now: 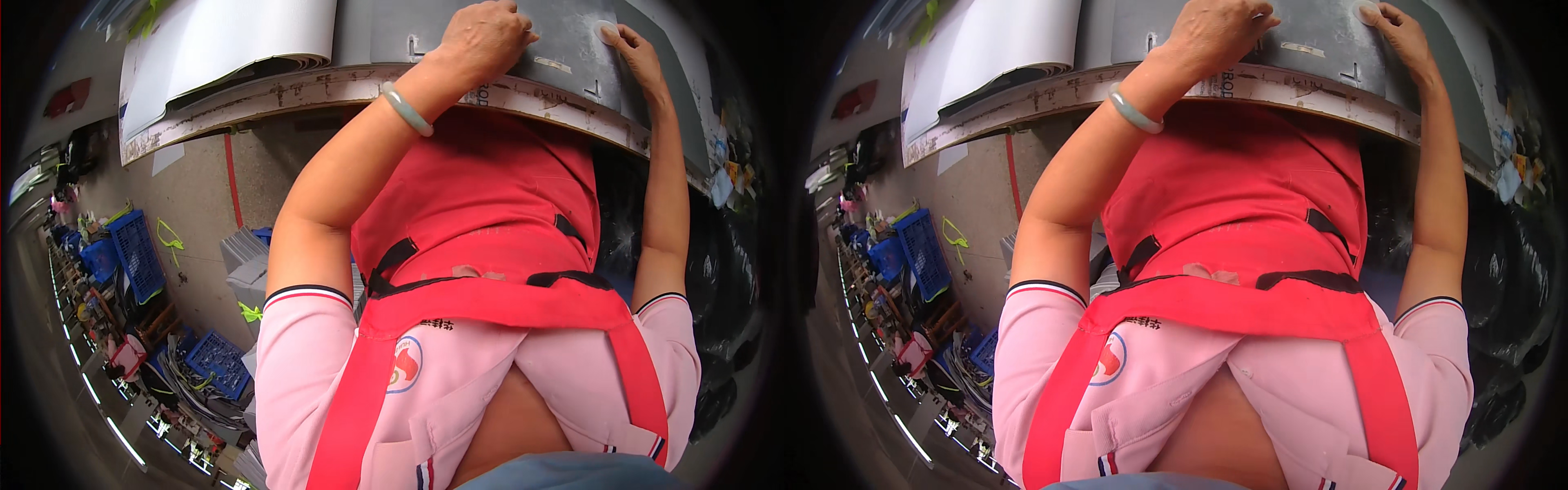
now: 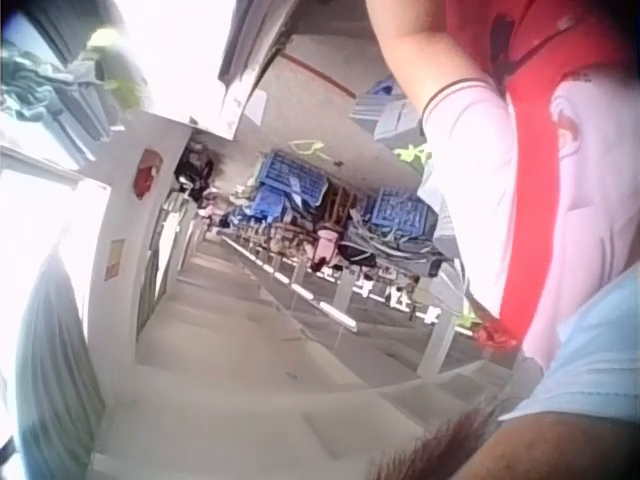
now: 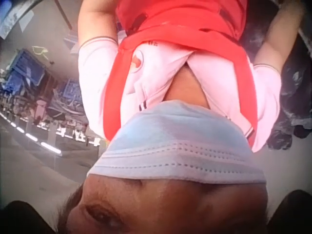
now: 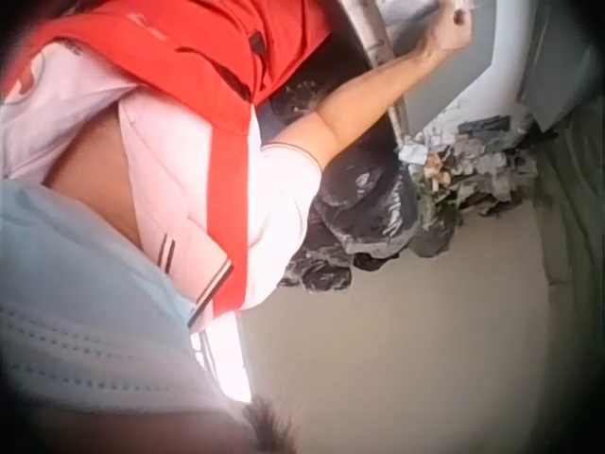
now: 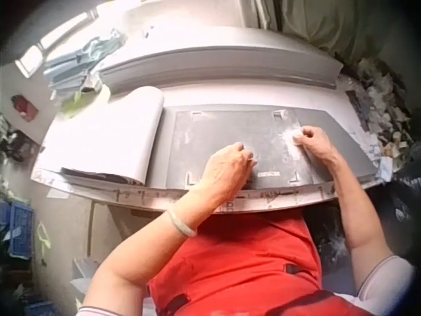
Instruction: Applying adhesive strips or sealant to flat grey components at a factory assembly station.
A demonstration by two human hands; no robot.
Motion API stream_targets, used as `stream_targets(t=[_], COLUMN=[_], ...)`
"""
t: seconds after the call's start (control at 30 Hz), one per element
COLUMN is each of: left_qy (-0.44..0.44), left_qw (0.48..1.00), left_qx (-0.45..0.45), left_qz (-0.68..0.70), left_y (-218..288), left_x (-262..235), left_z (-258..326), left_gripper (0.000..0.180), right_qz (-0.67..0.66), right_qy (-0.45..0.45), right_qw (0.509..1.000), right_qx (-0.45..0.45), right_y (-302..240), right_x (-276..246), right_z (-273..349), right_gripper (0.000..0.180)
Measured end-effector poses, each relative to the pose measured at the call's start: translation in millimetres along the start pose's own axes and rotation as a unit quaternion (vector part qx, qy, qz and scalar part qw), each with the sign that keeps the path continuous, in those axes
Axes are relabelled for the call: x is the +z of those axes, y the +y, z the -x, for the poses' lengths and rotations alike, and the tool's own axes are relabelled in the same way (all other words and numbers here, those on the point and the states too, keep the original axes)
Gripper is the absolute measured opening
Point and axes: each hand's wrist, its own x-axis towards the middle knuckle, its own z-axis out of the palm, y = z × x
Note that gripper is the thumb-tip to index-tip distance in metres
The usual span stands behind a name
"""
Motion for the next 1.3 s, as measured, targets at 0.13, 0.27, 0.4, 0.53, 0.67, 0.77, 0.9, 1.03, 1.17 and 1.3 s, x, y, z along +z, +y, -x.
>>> stream_targets(t=[0.13,0.27,0.4,0.53,0.67,0.77,0.9,1.03,1.17,1.3], left_qy=[0.076,0.089,0.202,-0.011,-0.009,-0.002,-0.008,-0.013,-0.006,-0.001], left_qw=[0.995,0.991,0.977,0.991,0.991,0.991,0.99,0.991,0.99,0.99], left_qx=[0.013,0.019,0.053,-0.059,-0.06,-0.06,-0.06,-0.065,-0.065,-0.051], left_qz=[-0.064,-0.094,0.054,-0.118,-0.122,-0.119,-0.129,-0.114,-0.123,-0.13], left_y=[-6,-11,-28,9,9,9,11,11,7,7], left_x=[27,24,35,17,16,16,13,15,15,16], left_z=[-3,0,6,-10,-9,-7,-6,-6,-8,-13], left_gripper=[0.015,0.011,0.029,0.035,0.034,0.034,0.033,0.033,0.034,0.035], right_qz=[-0.039,-0.096,-0.014,0.075,0.094,0.134,0.164,-0.018,-0.071,0.003], right_qy=[0.017,0.108,0.014,-0.019,-0.033,-0.014,-0.011,0.011,0.044,-0.098], right_qw=[0.999,0.99,0.998,0.991,0.982,0.968,0.968,1.0,0.984,0.992], right_qx=[0.019,0.008,-0.067,-0.11,-0.161,-0.212,-0.189,0.021,0.158,0.081], right_y=[-12,-81,-91,-101,-105,-107,-105,-110,-168,-95], right_x=[4,25,41,29,36,43,34,37,41,19], right_z=[14,54,99,125,124,124,125,131,134,111], right_gripper=[0.045,0.02,0.021,0.017,0.016,0.013,0.012,0.022,0.02,0.031])
